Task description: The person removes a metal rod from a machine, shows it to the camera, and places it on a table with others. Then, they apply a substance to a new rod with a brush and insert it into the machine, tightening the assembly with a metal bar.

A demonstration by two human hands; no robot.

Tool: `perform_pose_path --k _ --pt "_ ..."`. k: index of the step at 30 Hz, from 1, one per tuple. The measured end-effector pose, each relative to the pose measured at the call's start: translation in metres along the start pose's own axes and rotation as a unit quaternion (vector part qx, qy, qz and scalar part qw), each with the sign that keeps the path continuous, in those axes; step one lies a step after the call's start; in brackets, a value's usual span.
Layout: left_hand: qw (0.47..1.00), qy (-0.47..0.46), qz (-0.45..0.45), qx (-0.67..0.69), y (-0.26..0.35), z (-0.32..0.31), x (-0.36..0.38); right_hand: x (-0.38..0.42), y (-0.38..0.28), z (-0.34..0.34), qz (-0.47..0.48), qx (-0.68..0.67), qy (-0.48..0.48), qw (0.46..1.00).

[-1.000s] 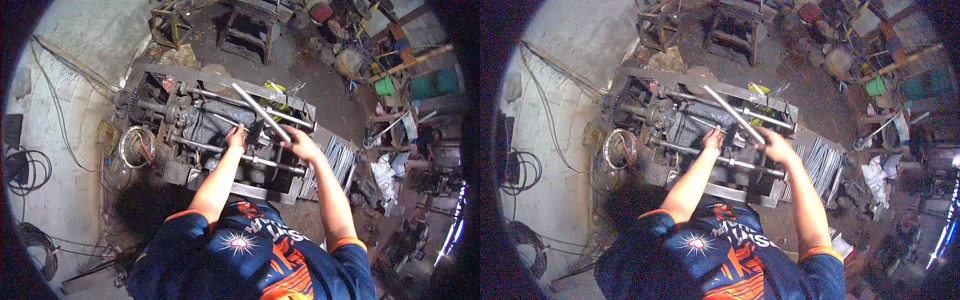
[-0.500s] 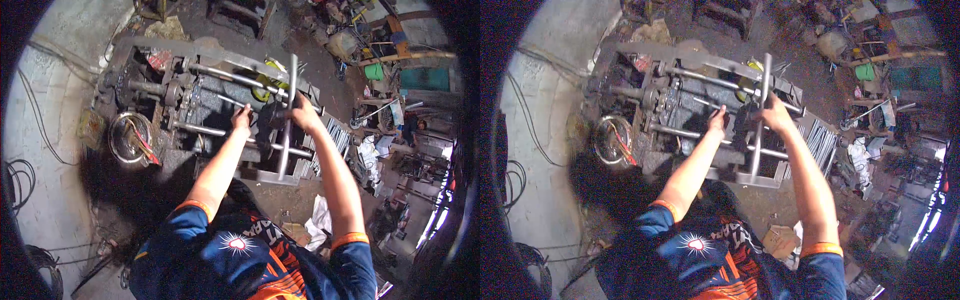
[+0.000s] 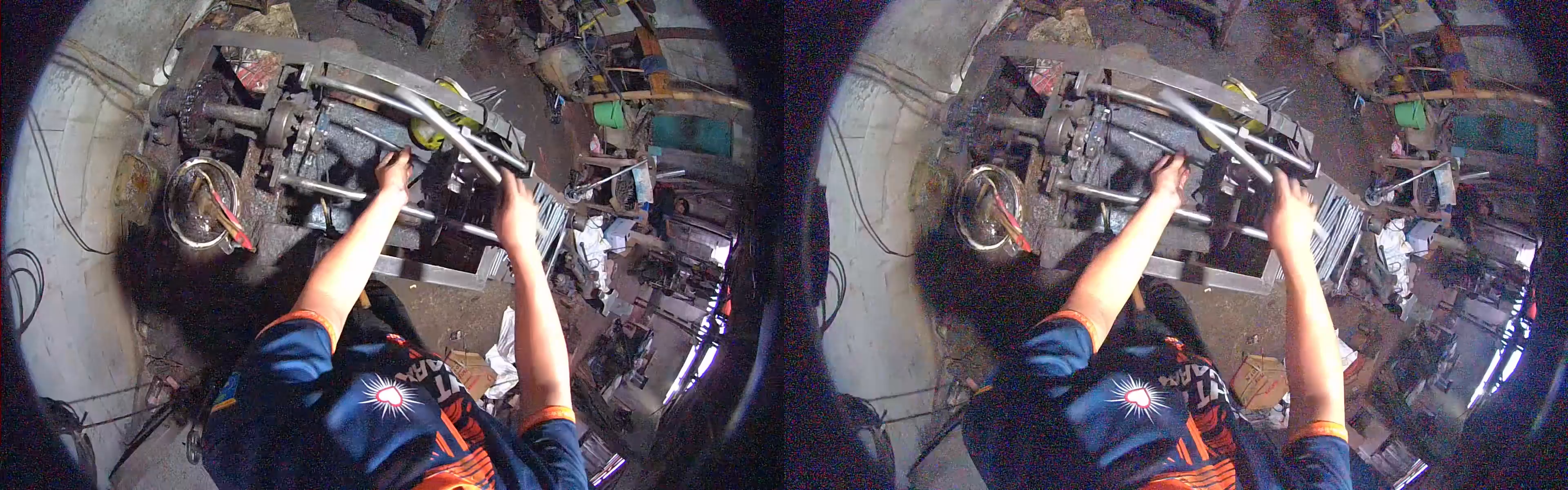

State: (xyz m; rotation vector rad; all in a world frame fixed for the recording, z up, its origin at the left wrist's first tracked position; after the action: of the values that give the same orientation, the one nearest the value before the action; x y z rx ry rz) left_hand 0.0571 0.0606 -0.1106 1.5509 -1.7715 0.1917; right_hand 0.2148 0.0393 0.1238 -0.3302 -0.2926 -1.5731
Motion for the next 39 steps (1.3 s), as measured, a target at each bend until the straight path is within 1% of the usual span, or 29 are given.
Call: perform_pose_path --k 1,2,4,5,6,7,8,9,11,13,15,17,18,19,20,21,22,23,25,27,29,30,31,32,33,34,35,37,39 --pt "1.0 0.008 -0.006 -0.013 0.001 0.003 -0.001 -0.009 0.005 -0.001 0.002 0.117 0.059 0.991" --pt "1.0 0.008 -0.01 -0.011 0.002 0.002 -0.004 -0.019 0.01 -0.001 0.032 0.099 0.083 0.991" --pt "0.991 0.098 -0.067 0.066 -0.003 0.011 -0.012 -0.041 0.017 0.002 0.007 0.088 0.012 0.996" --pt "0.986 0.088 -0.078 0.116 -0.009 0.017 -0.017 -0.048 0.02 0.004 -0.001 0.089 -0.019 0.996" --pt "0.991 0.066 -0.097 0.07 0.002 0.008 -0.007 -0.049 0.023 0.003 0.042 0.062 0.044 0.996" --pt "0.992 0.044 -0.115 0.023 0.01 0.001 0.002 -0.052 0.026 0.003 0.046 0.059 0.047 0.996" --pt "0.989 0.014 -0.144 0.006 0.012 0.002 0.002 -0.056 0.031 0.001 0.02 0.063 0.019 0.998" --pt "0.982 -0.001 -0.173 -0.077 0.023 0.0 0.009 -0.061 0.035 -0.001 -0.006 0.066 -0.01 0.998" --pt "0.973 -0.009 -0.218 -0.079 0.039 -0.003 0.022 -0.061 0.041 -0.007 0.0 0.055 0.002 0.998" --pt "0.97 -0.01 -0.232 -0.075 0.048 0.0 0.032 -0.057 0.047 -0.009 0.05 0.016 0.066 0.996" --pt "0.966 -0.014 -0.246 -0.074 0.061 0.0 0.044 -0.052 0.049 -0.013 0.061 -0.014 0.039 0.997" --pt "0.925 -0.006 -0.332 -0.185 0.085 -0.002 0.063 -0.02 0.033 0.002 0.155 -0.056 0.201 0.966" --pt "0.908 0.041 -0.327 -0.26 0.1 0.006 0.074 -0.001 0.024 0.005 0.165 -0.113 0.243 0.949" --pt "0.916 0.046 -0.339 -0.21 0.117 0.007 0.091 0.024 0.009 0.005 0.182 -0.152 0.296 0.925" --pt "0.919 0.048 -0.356 -0.164 0.139 0.005 0.113 0.048 -0.005 -0.001 0.214 -0.195 0.28 0.915" --pt "0.918 0.05 -0.375 -0.117 0.16 0.007 0.134 0.068 -0.027 -0.01 0.255 -0.267 0.276 0.887" --pt "0.913 0.062 -0.39 -0.1 0.177 0.018 0.15 0.086 -0.048 -0.025 0.239 -0.349 0.218 0.879" --pt "0.908 0.072 -0.404 -0.084 0.193 0.028 0.167 0.105 -0.077 -0.026 0.234 -0.402 0.069 0.883" --pt "0.908 0.087 -0.405 -0.056 0.221 0.037 0.204 0.121 -0.127 -0.049 0.322 -0.444 0.015 0.836" --pt "0.905 0.118 -0.408 -0.034 0.24 0.026 0.244 0.131 -0.177 -0.045 0.384 -0.492 -0.128 0.771" --pt "0.896 0.084 -0.435 -0.008 0.247 0.021 0.267 0.13 -0.214 -0.039 0.359 -0.558 -0.236 0.71" --pt "0.896 0.059 -0.439 0.006 0.248 0.01 0.279 0.132 -0.228 -0.025 0.306 -0.635 -0.281 0.651" --pt "0.896 0.033 -0.443 0.022 0.249 -0.004 0.291 0.13 -0.239 -0.017 0.271 -0.708 -0.284 0.587" --pt "0.892 0.032 -0.448 0.043 0.248 -0.021 0.301 0.128 -0.246 -0.003 0.258 -0.777 -0.305 0.487" --pt "0.892 -0.008 -0.447 0.061 0.246 -0.033 0.307 0.13 -0.251 0.013 0.241 -0.832 -0.325 0.38" --pt "0.896 -0.013 -0.439 0.058 0.243 -0.05 0.318 0.131 -0.25 0.03 0.229 -0.856 -0.309 0.345" --pt "0.9 -0.017 -0.432 0.056 0.238 -0.067 0.326 0.124 -0.248 0.038 0.238 -0.859 -0.304 0.336" --pt "0.88 -0.064 -0.469 0.024 0.235 -0.091 0.329 0.126 -0.235 0.067 0.213 -0.88 -0.276 0.322" --pt "0.867 -0.142 -0.477 -0.02 0.233 -0.111 0.328 0.127 -0.214 0.099 0.208 -0.886 -0.253 0.327"
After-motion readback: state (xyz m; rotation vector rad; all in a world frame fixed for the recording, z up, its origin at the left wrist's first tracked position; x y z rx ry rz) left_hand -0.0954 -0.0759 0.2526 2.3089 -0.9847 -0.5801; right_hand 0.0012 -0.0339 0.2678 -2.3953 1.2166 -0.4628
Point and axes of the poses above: each hand's wrist, its own x-axis away from the middle knuckle, its own z-axis out of the back of the hand, y = z × x, the point moved 4 cm from there along -x, towards the middle knuckle, and after that the axes turned 11 degrees about -y, right-handed, at the moved point
